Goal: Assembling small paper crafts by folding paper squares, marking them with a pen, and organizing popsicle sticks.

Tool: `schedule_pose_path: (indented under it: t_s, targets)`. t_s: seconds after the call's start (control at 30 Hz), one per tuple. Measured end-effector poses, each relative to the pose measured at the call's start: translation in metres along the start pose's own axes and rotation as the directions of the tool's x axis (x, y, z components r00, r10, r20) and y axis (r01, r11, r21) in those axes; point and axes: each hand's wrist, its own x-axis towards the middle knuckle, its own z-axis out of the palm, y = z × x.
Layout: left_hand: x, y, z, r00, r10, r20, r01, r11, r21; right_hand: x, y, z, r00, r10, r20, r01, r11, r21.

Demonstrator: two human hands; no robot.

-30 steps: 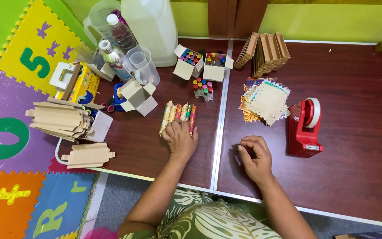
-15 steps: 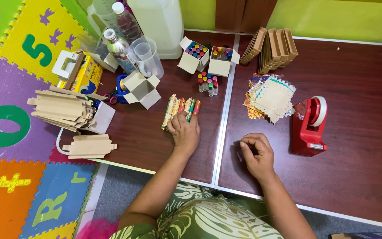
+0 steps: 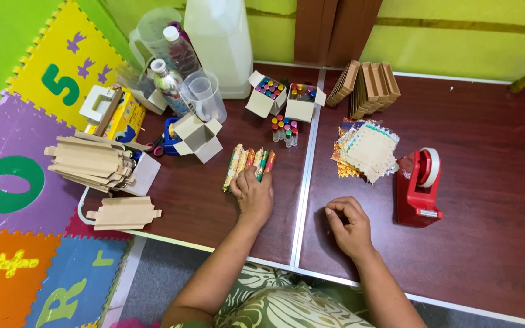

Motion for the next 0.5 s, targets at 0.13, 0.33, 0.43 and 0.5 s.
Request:
schedule_pose_path:
  t_s: [0.13, 0.33, 0.43, 0.5]
  targets:
    - [0.007, 0.001, -0.008, 1.0, 0.007, -0.016, -0.007, 1.0, 0.009, 0.002, 0.001, 0.001, 1.0, 0.019, 0.009, -0.019, 1.0, -0.016]
    - [0.004, 0.0, -0.01, 1.0, 0.025, 0.005, -0.024, 0.998, -0.062, 0.002, 0.001, 0.003, 0.998, 0.059, 0.029, -0.059, 0.998, -0.025]
    - [0.006, 0.003, -0.015, 0.99, 0.129, -0.052, -0.137, 0.969, -0.206, 0.002, 0.004, 0.005, 0.997, 0.063, 0.046, -0.061, 0.997, -0.04]
    - [0.003, 0.007, -0.013, 0.956, 0.28, -0.092, -0.294, 0.885, -0.36, 0.001, 0.009, 0.006, 0.987, 0.133, 0.092, -0.128, 0.99, -0.056]
